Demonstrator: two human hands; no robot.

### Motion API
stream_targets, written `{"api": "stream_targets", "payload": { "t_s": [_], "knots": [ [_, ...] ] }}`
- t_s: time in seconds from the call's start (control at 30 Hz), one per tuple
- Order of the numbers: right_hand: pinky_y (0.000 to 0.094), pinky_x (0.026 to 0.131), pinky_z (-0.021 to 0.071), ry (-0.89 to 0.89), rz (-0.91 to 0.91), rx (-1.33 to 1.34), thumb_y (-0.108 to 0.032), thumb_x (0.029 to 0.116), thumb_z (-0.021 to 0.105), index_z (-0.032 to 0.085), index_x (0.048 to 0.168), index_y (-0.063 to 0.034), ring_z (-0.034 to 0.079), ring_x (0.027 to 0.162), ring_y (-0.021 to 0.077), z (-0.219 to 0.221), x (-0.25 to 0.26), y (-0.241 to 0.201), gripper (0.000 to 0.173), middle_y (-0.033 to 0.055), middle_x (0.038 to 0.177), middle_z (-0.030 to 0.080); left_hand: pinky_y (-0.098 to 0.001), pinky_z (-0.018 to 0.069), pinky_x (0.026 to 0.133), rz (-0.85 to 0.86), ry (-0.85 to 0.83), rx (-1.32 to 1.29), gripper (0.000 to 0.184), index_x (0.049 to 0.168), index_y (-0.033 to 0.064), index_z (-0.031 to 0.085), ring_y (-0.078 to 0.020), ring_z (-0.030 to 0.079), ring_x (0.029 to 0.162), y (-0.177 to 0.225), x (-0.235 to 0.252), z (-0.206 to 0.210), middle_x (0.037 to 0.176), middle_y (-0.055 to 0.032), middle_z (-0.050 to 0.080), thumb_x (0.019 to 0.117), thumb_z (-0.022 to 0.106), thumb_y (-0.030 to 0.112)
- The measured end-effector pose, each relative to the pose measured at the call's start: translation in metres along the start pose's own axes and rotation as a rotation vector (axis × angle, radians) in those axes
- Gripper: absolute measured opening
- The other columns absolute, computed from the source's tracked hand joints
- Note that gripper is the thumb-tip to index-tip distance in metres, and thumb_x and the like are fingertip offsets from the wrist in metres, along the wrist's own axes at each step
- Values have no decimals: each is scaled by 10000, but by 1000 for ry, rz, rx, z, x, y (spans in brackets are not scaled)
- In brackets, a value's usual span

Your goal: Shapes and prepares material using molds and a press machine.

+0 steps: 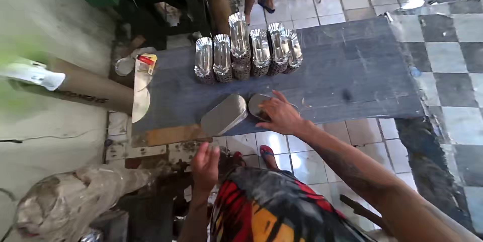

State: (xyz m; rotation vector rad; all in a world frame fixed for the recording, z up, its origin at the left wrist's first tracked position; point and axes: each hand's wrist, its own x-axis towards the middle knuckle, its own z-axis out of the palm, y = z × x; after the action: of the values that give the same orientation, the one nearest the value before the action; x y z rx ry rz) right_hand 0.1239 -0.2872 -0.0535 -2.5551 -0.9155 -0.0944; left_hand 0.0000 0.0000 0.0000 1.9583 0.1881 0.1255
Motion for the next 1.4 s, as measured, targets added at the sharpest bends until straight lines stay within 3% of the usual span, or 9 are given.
{"api": "stream_targets", "payload": {
  "t_s": [0.2,0.33,0.4,0.57,0.8,1.03,1.13,1.27,1.4],
  "knots": [
    [537,1243,269,-60,95,312,-307,1065,513,716,1155,-29,677,1139,230,18,-3,17,355,98,1101,739,-520,497,1059,120,-457,411,473,1376,-49,573,-333,634,1225,16,116,34,1318,-245,637,1038,576,282],
    [508,1262,240,-107,116,437,-288,1078,485,722,1191,-41,654,1199,192,6,1,24,361,82,1157,739,-635,550,844,91,-689,696,487,1239,69,643,-375,683,993,-6,160,62,1080,-177,695,890,786,377],
    [495,1268,229,-134,125,437,-284,1082,477,718,1199,-45,644,1211,183,5,0,23,359,71,1170,736,-617,555,723,130,-812,657,417,1140,103,668,-341,696,838,-27,171,61,906,-126,714,833,838,329],
    [496,1273,216,-144,141,433,-289,1079,476,721,1201,-38,633,1237,191,4,1,24,371,78,1192,731,-502,547,943,15,-1208,413,449,1369,80,609,-252,694,1013,-22,207,49,1157,-148,708,982,706,285],
    [498,1253,272,-60,135,431,-265,1038,578,748,1084,-53,674,1105,146,11,2,23,276,42,1053,746,-412,571,876,-78,-1282,279,365,1300,72,635,-182,691,935,-30,217,48,1094,-107,712,980,705,232],
    [504,1240,286,-79,170,320,-116,872,640,722,1088,-1,670,1132,251,14,2,11,258,117,1081,734,-585,555,838,25,-914,585,531,1462,153,502,-346,696,949,-5,182,52,1078,-189,699,956,659,187],
    [552,1043,493,-17,82,190,-130,941,524,707,1097,25,646,1194,374,-19,11,-13,286,189,1208,707,-532,573,830,119,-562,456,417,1420,58,558,-322,699,941,37,122,27,1080,-195,695,1005,517,63],
    [319,836,596,100,366,1177,-78,1012,412,601,1305,-74,685,963,97,-52,37,-84,349,19,1085,707,-272,591,677,-206,4,-394,209,1026,125,617,-43,672,759,61,44,-5,856,38,690,908,453,70],
    [347,804,608,-205,367,1535,-56,998,419,579,1260,-74,702,891,115,-34,54,-160,307,16,996,713,-284,584,721,-483,232,-738,241,1152,77,563,-72,661,786,54,-7,-27,886,9,658,991,396,10]
  ]
}}
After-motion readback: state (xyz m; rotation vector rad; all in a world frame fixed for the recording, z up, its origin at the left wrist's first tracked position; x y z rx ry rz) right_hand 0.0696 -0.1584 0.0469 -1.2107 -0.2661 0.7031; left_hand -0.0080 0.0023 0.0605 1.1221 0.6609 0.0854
